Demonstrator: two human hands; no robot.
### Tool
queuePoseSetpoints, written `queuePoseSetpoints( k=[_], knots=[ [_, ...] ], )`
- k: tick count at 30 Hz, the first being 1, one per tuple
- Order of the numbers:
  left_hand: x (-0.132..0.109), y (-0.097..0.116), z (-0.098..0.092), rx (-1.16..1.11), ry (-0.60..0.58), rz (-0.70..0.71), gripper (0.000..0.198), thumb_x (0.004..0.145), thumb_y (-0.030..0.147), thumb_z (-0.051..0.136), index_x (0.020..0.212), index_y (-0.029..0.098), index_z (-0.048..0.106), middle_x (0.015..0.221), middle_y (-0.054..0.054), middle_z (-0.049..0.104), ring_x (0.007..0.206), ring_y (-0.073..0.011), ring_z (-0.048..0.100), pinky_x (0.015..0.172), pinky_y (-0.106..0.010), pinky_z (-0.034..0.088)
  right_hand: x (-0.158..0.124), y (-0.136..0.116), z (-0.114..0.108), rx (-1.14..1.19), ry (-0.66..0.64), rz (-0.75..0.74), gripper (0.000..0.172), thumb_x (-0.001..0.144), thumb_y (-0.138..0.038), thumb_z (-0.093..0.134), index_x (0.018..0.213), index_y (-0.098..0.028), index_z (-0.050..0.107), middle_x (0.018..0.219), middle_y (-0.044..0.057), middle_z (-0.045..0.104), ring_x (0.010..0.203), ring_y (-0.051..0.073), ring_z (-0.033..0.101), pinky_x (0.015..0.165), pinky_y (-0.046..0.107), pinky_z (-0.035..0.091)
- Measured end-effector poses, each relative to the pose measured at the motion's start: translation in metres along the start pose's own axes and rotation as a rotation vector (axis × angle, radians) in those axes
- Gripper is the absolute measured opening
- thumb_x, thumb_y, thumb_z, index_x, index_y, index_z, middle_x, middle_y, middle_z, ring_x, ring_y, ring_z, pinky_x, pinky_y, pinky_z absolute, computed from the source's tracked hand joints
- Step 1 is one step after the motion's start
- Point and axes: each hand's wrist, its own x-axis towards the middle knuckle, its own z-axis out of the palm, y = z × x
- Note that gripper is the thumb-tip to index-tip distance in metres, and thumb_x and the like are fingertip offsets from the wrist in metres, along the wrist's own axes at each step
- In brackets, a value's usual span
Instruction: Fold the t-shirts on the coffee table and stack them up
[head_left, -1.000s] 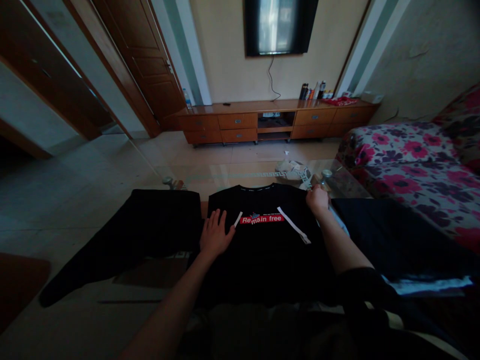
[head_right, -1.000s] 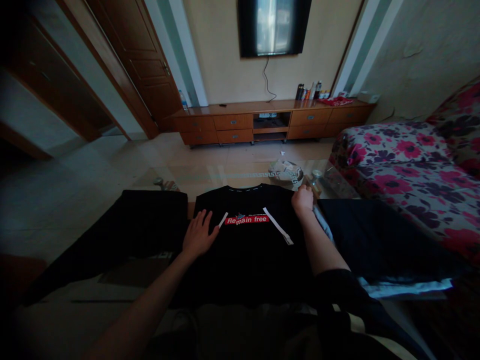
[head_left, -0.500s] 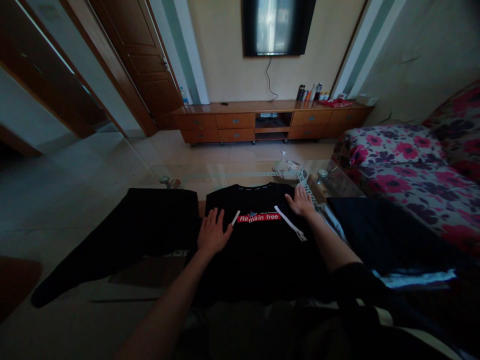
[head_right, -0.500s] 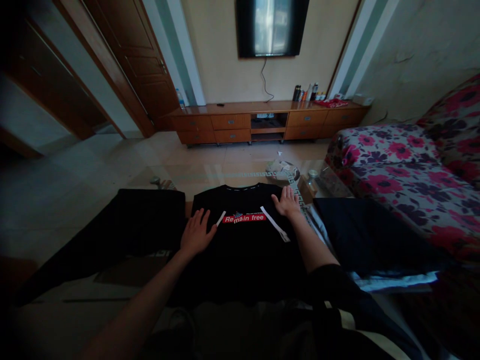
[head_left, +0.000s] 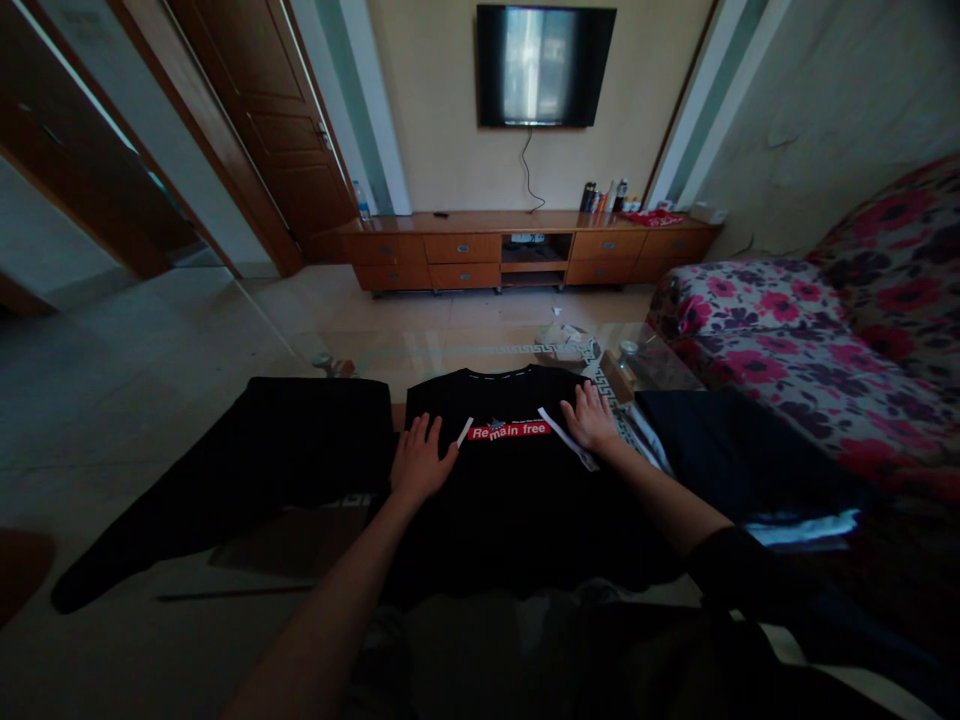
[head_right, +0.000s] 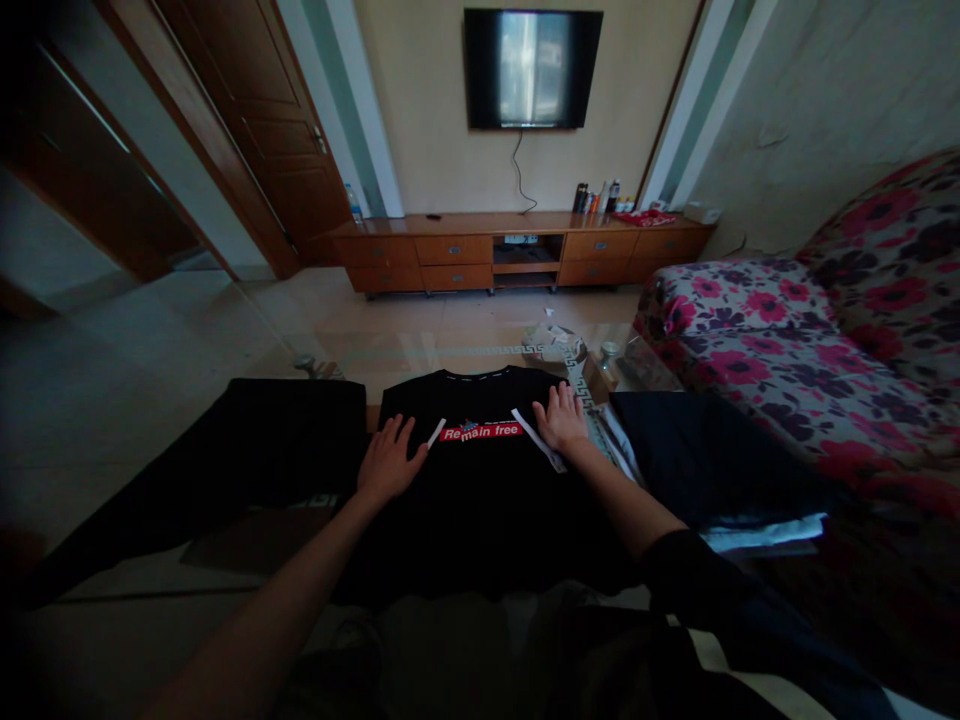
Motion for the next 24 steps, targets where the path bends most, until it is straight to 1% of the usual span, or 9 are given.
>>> queuePoseSetpoints(
  k=[5, 8, 11, 12, 14, 16, 18, 21, 24],
  knots=[
    [-0.009, 0.003, -0.008, -0.060, 0.168, 0.013, 0.046, 0.099, 0.040, 0.047, 0.135, 0.017, 0.064, 0.151, -0.015, 0.056, 0.142, -0.0304, 0.049, 0.119, -0.045, 0.036, -0.056, 0.005, 0.006, -0.060, -0.012, -0.025, 0.071, 0.106, -0.058, 0.027, 0.164, -0.018, 0.031, 0.174, 0.012, 0.015, 0.161, 0.031, 0.008, 0.128, 0.052, 0.006],
    [-0.019, 0.010, -0.020, -0.029, 0.205, 0.078, 0.036, 0.101, 0.033, 0.041, 0.108, 0.019, 0.073, 0.119, -0.014, 0.071, 0.118, -0.0297, 0.062, 0.109, -0.045, 0.043, -0.063, 0.004, 0.004, -0.049, -0.063, -0.005, 0.078, 0.104, -0.066, 0.027, 0.167, -0.020, 0.024, 0.175, 0.011, 0.007, 0.161, 0.031, 0.002, 0.128, 0.053, 0.005],
    [-0.026, 0.014, -0.034, 0.008, 0.151, 0.156, 0.039, 0.103, 0.033, 0.037, 0.095, 0.020, 0.073, 0.101, -0.012, 0.073, 0.103, -0.0282, 0.065, 0.099, -0.043, 0.047, -0.057, 0.010, -0.013, 0.028, -0.181, 0.002, 0.081, 0.104, -0.066, 0.020, 0.167, -0.015, 0.022, 0.174, 0.013, 0.007, 0.161, 0.028, 0.003, 0.129, 0.050, 0.006],
    [-0.028, 0.014, -0.039, 0.001, 0.132, 0.179, 0.038, 0.103, 0.034, 0.037, 0.098, 0.020, 0.073, 0.102, -0.012, 0.073, 0.102, -0.0273, 0.065, 0.098, -0.042, 0.047, -0.057, 0.015, -0.022, 0.053, -0.189, 0.001, 0.080, 0.105, -0.064, 0.019, 0.167, -0.012, 0.022, 0.174, 0.015, 0.009, 0.161, 0.027, 0.005, 0.129, 0.049, 0.006],
    [-0.033, 0.008, -0.050, -0.027, 0.111, 0.186, 0.037, 0.103, 0.035, 0.038, 0.110, 0.020, 0.071, 0.109, -0.010, 0.073, 0.104, -0.0256, 0.066, 0.099, -0.039, 0.047, -0.062, 0.033, -0.038, 0.077, -0.105, -0.002, 0.076, 0.107, -0.056, 0.018, 0.166, -0.008, 0.022, 0.173, 0.017, 0.012, 0.161, 0.027, 0.006, 0.130, 0.048, 0.008],
    [-0.041, -0.005, -0.060, -0.041, 0.099, 0.142, 0.038, 0.102, 0.035, 0.039, 0.121, 0.020, 0.068, 0.118, -0.010, 0.071, 0.109, -0.0249, 0.065, 0.101, -0.037, 0.046, -0.076, 0.057, -0.050, 0.076, 0.036, -0.012, 0.070, 0.107, -0.046, 0.022, 0.165, -0.006, 0.021, 0.173, 0.017, 0.012, 0.161, 0.028, 0.004, 0.129, 0.050, 0.010],
    [-0.052, -0.022, -0.068, -0.024, 0.067, 0.066, 0.040, 0.100, 0.036, 0.041, 0.126, 0.019, 0.066, 0.126, -0.011, 0.069, 0.115, -0.0259, 0.064, 0.103, -0.037, 0.046, -0.098, 0.079, -0.055, 0.091, 0.070, -0.024, 0.067, 0.105, -0.033, 0.025, 0.165, -0.003, 0.019, 0.173, 0.019, 0.012, 0.161, 0.028, 0.004, 0.129, 0.050, 0.016],
    [-0.072, -0.050, -0.077, 0.018, -0.037, -0.074, 0.049, 0.097, 0.039, 0.043, 0.136, 0.015, 0.061, 0.137, -0.015, 0.063, 0.121, -0.0293, 0.061, 0.104, -0.039, 0.047, -0.137, 0.094, -0.051, 0.095, -0.002, -0.057, 0.070, 0.099, -0.021, 0.031, 0.164, 0.001, 0.018, 0.172, 0.022, 0.017, 0.161, 0.027, 0.006, 0.129, 0.048, 0.018],
    [-0.091, -0.071, -0.083, 0.030, -0.143, -0.145, 0.060, 0.096, 0.043, 0.044, 0.145, 0.011, 0.054, 0.147, -0.018, 0.056, 0.129, -0.0323, 0.057, 0.107, -0.041, 0.046, -0.166, 0.080, -0.043, 0.049, -0.113, -0.128, 0.074, 0.100, -0.030, 0.038, 0.164, 0.000, 0.019, 0.171, 0.024, 0.018, 0.161, 0.029, 0.007, 0.130, 0.050, 0.015]
  ],
)
